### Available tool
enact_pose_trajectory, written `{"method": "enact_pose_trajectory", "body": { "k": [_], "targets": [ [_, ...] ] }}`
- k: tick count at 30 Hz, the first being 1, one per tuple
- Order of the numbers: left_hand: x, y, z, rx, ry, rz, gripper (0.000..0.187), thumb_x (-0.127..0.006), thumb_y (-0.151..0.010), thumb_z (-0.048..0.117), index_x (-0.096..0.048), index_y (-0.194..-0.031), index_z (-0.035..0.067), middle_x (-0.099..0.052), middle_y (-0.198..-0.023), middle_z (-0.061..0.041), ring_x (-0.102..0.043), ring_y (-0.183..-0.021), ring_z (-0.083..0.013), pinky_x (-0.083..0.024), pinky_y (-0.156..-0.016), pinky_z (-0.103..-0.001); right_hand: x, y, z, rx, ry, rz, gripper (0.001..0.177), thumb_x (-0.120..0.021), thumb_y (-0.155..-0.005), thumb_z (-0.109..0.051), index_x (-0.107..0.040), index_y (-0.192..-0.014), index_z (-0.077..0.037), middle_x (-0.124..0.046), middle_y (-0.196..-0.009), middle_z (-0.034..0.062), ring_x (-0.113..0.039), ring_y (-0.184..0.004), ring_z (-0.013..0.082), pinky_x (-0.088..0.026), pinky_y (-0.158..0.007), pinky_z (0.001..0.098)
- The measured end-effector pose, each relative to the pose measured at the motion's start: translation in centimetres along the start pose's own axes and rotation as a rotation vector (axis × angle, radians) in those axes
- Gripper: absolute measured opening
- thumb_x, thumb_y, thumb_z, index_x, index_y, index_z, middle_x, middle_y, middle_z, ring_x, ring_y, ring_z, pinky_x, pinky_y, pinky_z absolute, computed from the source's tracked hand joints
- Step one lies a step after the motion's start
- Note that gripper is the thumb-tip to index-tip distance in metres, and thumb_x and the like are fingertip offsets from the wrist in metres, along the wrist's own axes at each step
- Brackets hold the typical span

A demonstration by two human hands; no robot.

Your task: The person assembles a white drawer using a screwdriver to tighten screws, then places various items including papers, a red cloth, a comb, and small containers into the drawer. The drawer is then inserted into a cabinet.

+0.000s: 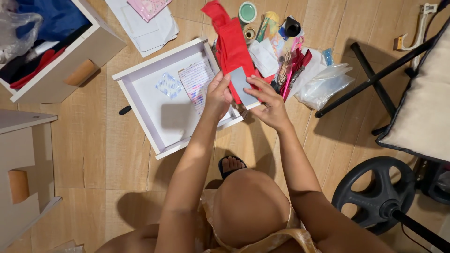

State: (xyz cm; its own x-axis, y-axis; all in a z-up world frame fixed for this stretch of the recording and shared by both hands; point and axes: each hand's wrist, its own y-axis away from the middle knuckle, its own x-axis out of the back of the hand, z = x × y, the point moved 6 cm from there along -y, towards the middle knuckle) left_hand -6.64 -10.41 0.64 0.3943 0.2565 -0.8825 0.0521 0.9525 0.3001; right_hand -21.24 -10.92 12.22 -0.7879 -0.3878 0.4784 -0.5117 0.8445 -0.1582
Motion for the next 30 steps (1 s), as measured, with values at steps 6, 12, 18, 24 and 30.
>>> {"method": "enact_pose_trajectory", "body": {
  "k": [6, 12, 18, 24, 30],
  "targets": [
    [3.6, 2.3, 5.1, -0.124, -0.392, 0.123, 0.04, -0.054, -0.108, 0.018, -0.055, -0.141, -0.003, -0.066, -0.132, -0.012, -0.063, -0.114, -0.0174, -0.051, -0.099, -0.031, -2.2, 1.0, 7.2, -0.524, -0.661, 0.39, 0.021, -0.062, -0.108, -0.012, -0.073, -0.116, 0.004, -0.078, -0.109, 0.0163, -0.076, -0.093, 0.0224, -0.056, -0.078, 0.0282],
    [13.3, 8.1, 12.6, -0.157, -0.706, 0.486, 0.042, -0.048, -0.091, 0.002, -0.059, -0.13, -0.007, -0.07, -0.118, -0.014, -0.067, -0.104, -0.0195, -0.053, -0.091, -0.031, -4.1, 0.6, 10.1, -0.599, -0.892, 0.319, 0.022, -0.068, -0.101, -0.013, -0.067, -0.117, 0.002, -0.077, -0.101, 0.0128, -0.073, -0.082, 0.0171, -0.05, -0.066, 0.0251],
    [20.5, 7.3, 3.9, 0.042, -0.818, 0.609, 0.042, -0.056, -0.082, -0.003, -0.058, -0.124, -0.005, -0.07, -0.11, -0.013, -0.067, -0.096, -0.0224, -0.055, -0.084, -0.035, -4.4, 0.2, 9.1, -0.561, -0.672, 0.417, 0.02, -0.066, -0.106, -0.01, -0.072, -0.118, 0.005, -0.074, -0.1, 0.0111, -0.067, -0.083, 0.0121, -0.05, -0.068, 0.0236],
    [17.7, 5.5, 1.0, -0.096, -1.573, 0.589, 0.031, -0.077, -0.077, -0.001, -0.062, -0.104, 0.001, -0.068, -0.093, -0.017, -0.067, -0.086, -0.0335, -0.052, -0.076, -0.044, -5.3, -0.1, 5.0, -0.254, -0.418, 0.401, 0.016, -0.073, -0.094, 0.007, -0.063, -0.102, -0.003, -0.07, -0.11, 0.0058, -0.069, -0.093, 0.0119, -0.054, -0.077, 0.0237],
    [13.3, 5.8, 3.3, -0.121, -1.48, 0.601, 0.046, -0.086, -0.069, 0.002, -0.052, -0.1, 0.002, -0.063, -0.085, -0.016, -0.067, -0.077, -0.0306, -0.053, -0.069, -0.041, -10.6, -0.1, 1.0, 0.102, 0.72, -0.14, 0.023, -0.082, -0.076, -0.007, -0.077, -0.098, -0.01, -0.071, -0.109, 0.0028, -0.059, -0.104, 0.026, -0.042, -0.086, 0.048]
  ]
}}
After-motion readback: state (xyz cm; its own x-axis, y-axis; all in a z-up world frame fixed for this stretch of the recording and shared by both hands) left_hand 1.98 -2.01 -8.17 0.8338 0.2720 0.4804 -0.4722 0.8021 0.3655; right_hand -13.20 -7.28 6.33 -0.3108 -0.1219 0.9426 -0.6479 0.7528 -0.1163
